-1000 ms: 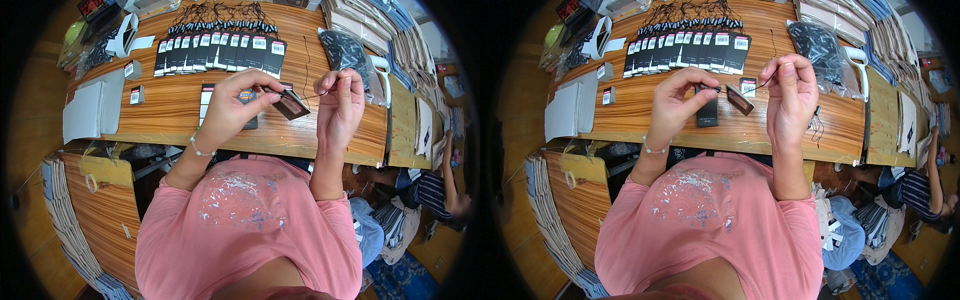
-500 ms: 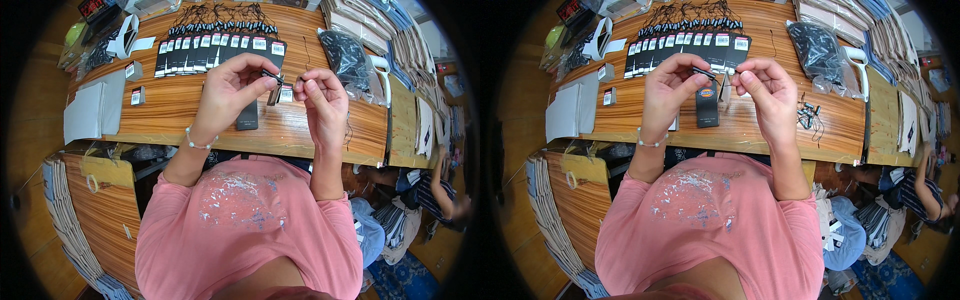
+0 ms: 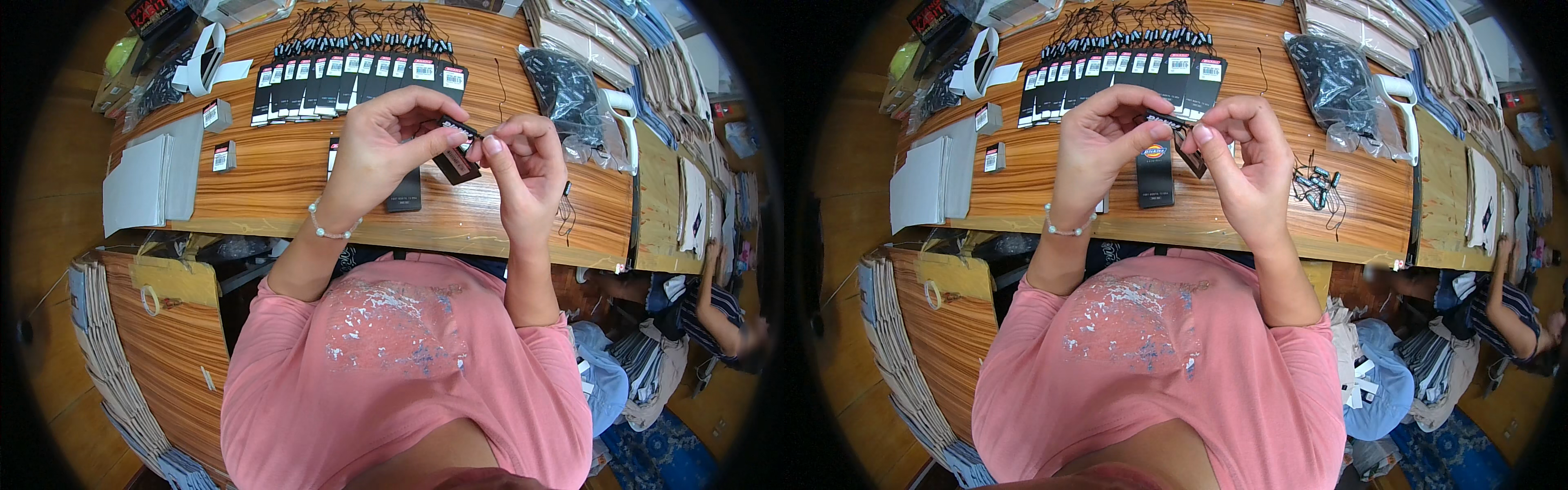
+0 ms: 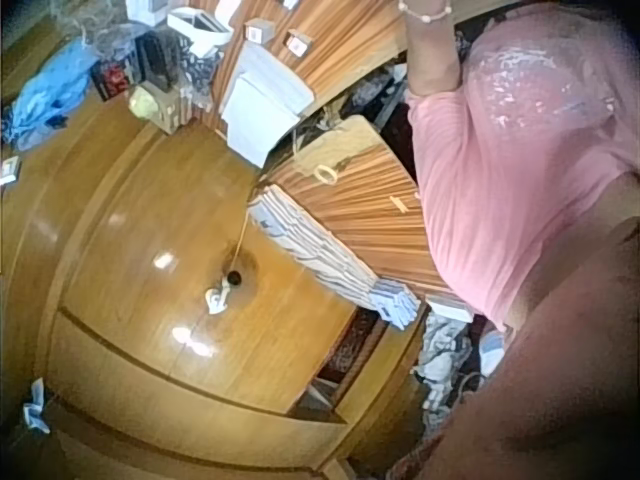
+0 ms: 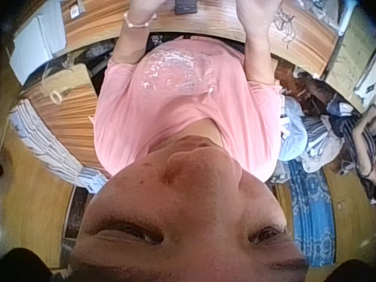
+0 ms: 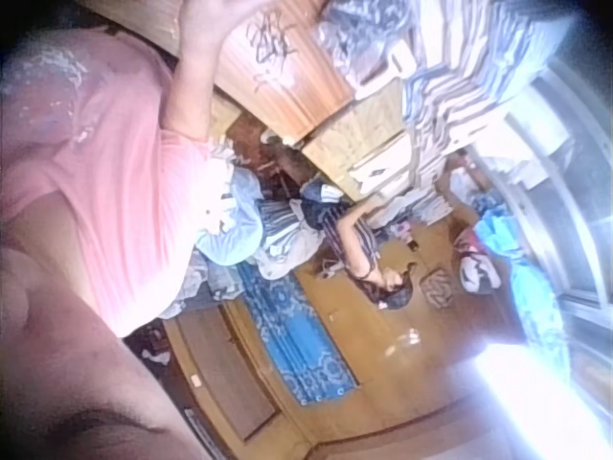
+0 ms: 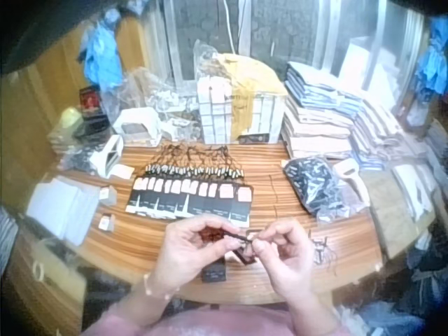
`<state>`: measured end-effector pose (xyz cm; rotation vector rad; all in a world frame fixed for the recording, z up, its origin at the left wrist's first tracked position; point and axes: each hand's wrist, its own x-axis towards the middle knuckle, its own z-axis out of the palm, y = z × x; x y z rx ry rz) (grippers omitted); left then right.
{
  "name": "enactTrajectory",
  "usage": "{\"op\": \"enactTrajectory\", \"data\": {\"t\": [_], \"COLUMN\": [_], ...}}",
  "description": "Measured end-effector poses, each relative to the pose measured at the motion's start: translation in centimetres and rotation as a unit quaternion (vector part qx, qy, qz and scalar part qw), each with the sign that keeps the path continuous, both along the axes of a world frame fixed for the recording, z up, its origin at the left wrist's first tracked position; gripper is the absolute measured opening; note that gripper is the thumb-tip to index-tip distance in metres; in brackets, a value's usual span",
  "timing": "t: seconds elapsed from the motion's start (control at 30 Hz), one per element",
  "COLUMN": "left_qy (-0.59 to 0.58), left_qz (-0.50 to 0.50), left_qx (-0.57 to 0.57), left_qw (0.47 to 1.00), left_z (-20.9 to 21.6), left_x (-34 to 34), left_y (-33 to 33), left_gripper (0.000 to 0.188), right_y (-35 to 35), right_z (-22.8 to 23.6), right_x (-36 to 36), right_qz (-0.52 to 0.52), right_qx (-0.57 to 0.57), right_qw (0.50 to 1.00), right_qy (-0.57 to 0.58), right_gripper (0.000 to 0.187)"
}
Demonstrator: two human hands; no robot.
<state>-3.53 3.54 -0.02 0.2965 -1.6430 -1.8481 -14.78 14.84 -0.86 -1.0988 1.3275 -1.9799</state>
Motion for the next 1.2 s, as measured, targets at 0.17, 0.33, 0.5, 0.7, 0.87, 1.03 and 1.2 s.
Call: {"op": "enactTrajectory", "data": {"t": [0.17, 0.33, 0.5, 0.7, 0.87, 1.03, 1.2], "left_qy": [0.004, 0.004, -0.035, -0.042, 0.011, 0.042, 0.046], "left_qz": [-0.018, -0.028, -0.003, 0.025, -0.027, -0.081, -0.089], "left_qx": [0.025, 0.039, -0.033, -0.154, -0.064, 0.011, -0.009], "left_qw": [1.0, 0.999, 0.999, 0.987, 0.998, 0.996, 0.995], "left_z": [-0.3, -0.7, -0.7, -1.1, -1.3, -1.6, -1.2], "left_x": [0.1, 0.0, 0.1, 0.2, -0.1, 0.1, 0.1], "left_y": [0.0, -0.1, 0.1, 0.2, 0.0, 0.0, 0.8], "left_gripper": [0.019, 0.019, 0.018, 0.014, 0.013, 0.011, 0.011], "right_y": [0.1, 0.2, 0.4, 0.7, 0.9, 1.0, 1.0], "right_z": [-0.2, -0.2, -0.3, -0.2, -0.3, -0.3, -0.8], "right_x": [0.0, 0.2, 0.1, 0.2, -0.1, -1.1, -1.7], "right_qz": [-0.003, 0.005, 0.015, 0.02, 0.079, 0.057, 0.113], "right_qx": [0.007, 0.015, 0.016, 0.03, 0.023, 0.017, -0.04], "right_qw": [1.0, 1.0, 0.999, 0.998, 0.994, 0.997, 0.992], "right_qy": [-0.001, -0.027, -0.027, -0.042, -0.072, 0.039, 0.034], "right_gripper": [0.012, 0.014, 0.013, 0.014, 0.016, 0.019, 0.019]}}
